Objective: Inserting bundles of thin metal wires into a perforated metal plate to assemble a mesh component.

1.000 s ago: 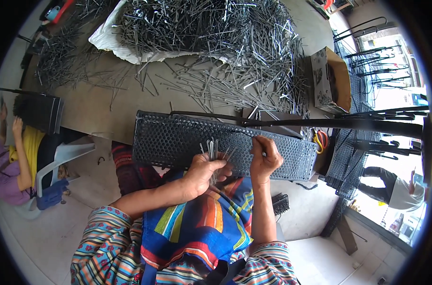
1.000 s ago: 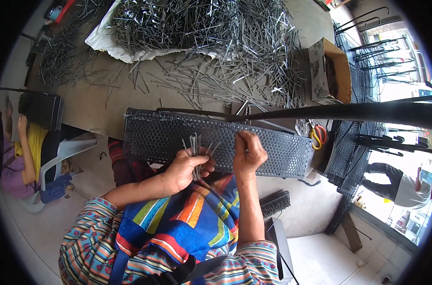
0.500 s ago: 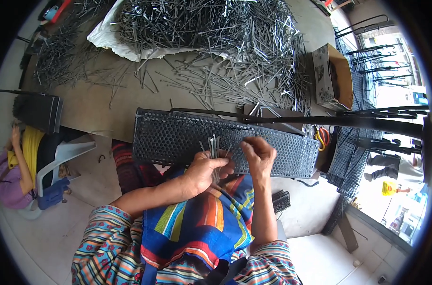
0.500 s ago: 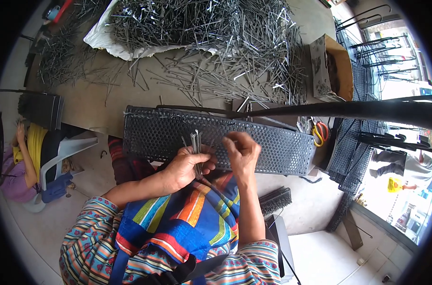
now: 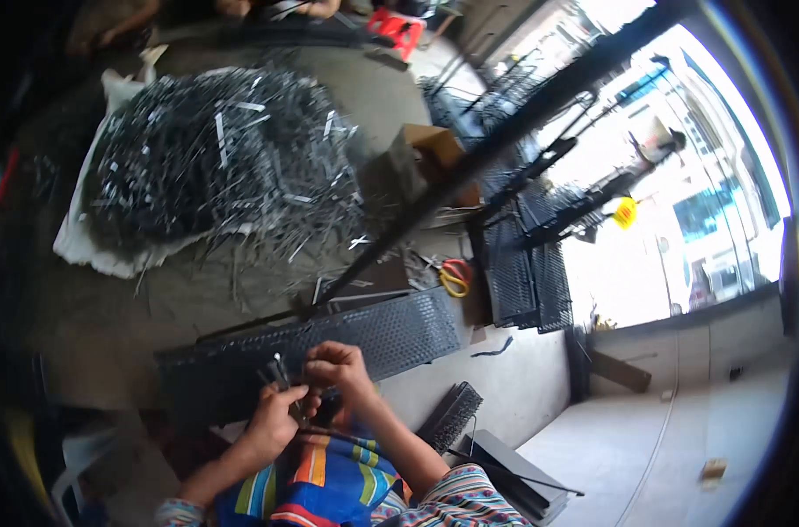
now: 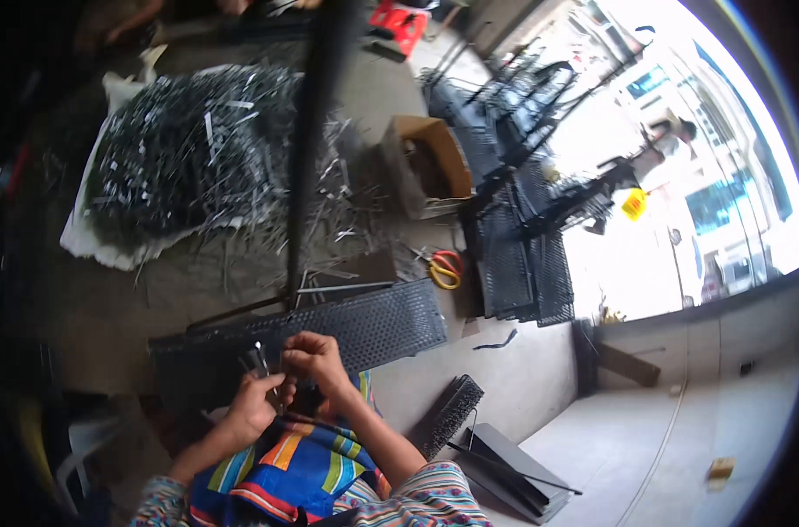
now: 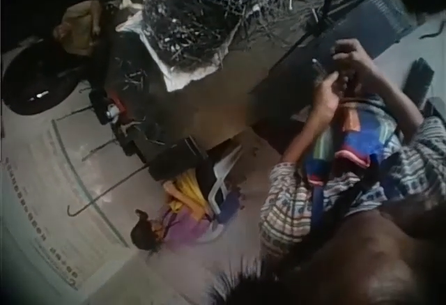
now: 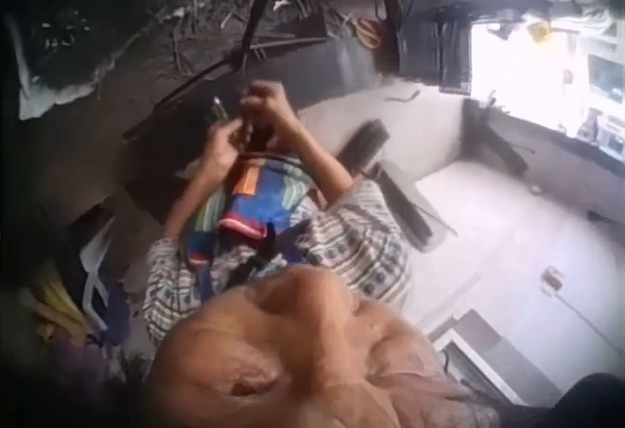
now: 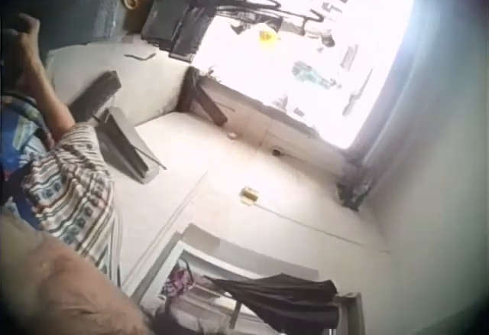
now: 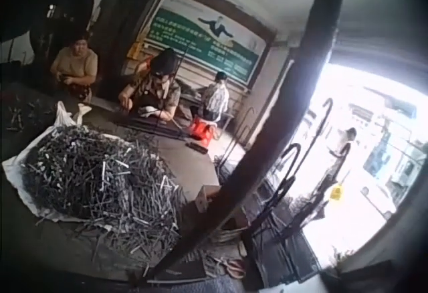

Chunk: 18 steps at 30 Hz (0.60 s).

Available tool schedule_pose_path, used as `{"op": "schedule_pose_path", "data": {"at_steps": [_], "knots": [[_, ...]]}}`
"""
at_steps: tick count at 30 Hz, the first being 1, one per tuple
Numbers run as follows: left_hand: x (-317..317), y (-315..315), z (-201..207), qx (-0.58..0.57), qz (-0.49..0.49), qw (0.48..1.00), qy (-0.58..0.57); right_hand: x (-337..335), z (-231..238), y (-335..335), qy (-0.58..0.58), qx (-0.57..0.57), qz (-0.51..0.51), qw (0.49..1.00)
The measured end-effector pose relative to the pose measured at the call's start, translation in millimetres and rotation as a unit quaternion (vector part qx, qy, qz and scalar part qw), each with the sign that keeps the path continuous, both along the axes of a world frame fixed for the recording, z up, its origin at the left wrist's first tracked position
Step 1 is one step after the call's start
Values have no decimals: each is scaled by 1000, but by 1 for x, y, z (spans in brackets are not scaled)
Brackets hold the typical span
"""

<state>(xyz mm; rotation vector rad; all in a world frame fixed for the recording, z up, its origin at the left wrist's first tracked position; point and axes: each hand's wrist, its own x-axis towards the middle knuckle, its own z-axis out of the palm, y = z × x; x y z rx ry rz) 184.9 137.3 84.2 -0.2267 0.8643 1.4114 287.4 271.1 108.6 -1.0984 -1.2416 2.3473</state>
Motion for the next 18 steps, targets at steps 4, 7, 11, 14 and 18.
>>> {"op": "schedule_pose_path", "data": {"at_steps": [4, 7, 11, 14, 18], "knots": [[6, 1, 6, 21, -3, 1000, 19, 5, -3, -6, -20, 104, 3, 994], [7, -8, -3, 26, 7, 999, 44, 6, -9, -16, -44, 154, 18, 987], [11, -27, -11, 15, 31, 994, 104, 8, -2, -31, -68, 229, 49, 970], [28, -33, -47, 40, -20, 996, 77, 25, 26, -43, -91, 162, 31, 982], [35, -49, -45, 66, -62, 990, 109, 38, 15, -52, -54, 302, 98, 947]]}}
